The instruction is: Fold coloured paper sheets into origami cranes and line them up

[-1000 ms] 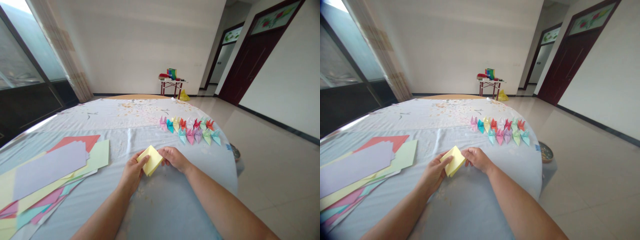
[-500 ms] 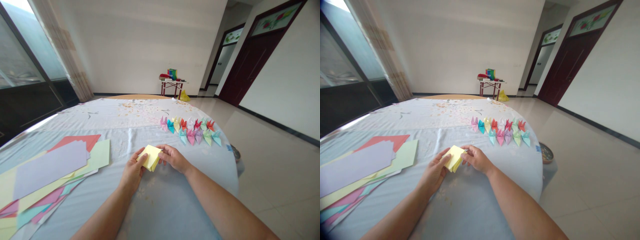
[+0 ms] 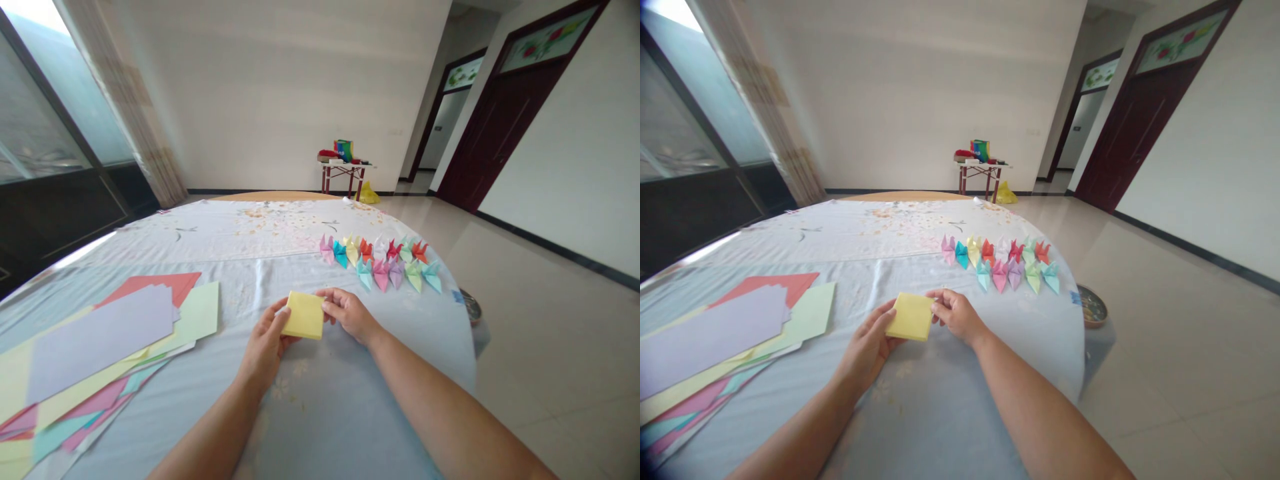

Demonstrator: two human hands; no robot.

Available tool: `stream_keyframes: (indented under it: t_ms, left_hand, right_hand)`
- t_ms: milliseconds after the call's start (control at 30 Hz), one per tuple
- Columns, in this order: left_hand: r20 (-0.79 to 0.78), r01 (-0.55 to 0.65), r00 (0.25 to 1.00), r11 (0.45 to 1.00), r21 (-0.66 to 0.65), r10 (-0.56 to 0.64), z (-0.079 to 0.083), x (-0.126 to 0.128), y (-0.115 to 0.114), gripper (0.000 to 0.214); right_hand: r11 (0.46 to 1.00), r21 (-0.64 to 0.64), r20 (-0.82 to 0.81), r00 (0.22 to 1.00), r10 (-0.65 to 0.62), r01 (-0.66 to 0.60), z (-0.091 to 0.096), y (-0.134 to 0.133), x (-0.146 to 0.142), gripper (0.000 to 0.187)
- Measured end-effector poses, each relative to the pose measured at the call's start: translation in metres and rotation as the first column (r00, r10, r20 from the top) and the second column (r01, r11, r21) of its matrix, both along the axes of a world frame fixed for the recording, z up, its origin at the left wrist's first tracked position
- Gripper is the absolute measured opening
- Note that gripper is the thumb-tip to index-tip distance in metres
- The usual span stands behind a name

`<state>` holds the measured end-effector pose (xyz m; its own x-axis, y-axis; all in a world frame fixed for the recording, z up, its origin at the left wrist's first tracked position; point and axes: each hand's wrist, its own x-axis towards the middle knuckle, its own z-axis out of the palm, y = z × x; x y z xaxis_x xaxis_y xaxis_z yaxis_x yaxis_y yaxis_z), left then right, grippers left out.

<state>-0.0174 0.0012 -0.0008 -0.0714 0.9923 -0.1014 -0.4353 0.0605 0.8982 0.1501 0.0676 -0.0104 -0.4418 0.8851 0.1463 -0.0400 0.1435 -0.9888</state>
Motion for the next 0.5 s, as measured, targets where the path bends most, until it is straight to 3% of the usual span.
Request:
stream_keyframes:
  t_ms: [233,333,500]
  left_hand:
    - [-0.093,-0.059,0.994,0.995,-0.082,0.051,0.01,-0.002,0.001,0.034]
    - [-0.066,-0.102,0.993,0.992,-0.072,0.097,0.014,-0.001,0.001,0.028]
    - [0.039,-0.077,0.996,0.992,-0.103,0.082,0.017,-0.001,0.005,0.019]
  right_hand:
    - [0.999,-0.033,-0.046,0.999,-0.018,0.017,0.004,-0.001,-0.001,0.035]
    - [0.997,-0.079,-0.084,0.996,0.008,-0.015,0.007,-0.003,-0.002,0.039]
    - [0.992,-0.089,-0.1,0.992,0.08,-0.089,0.012,-0.007,-0.001,0.035]
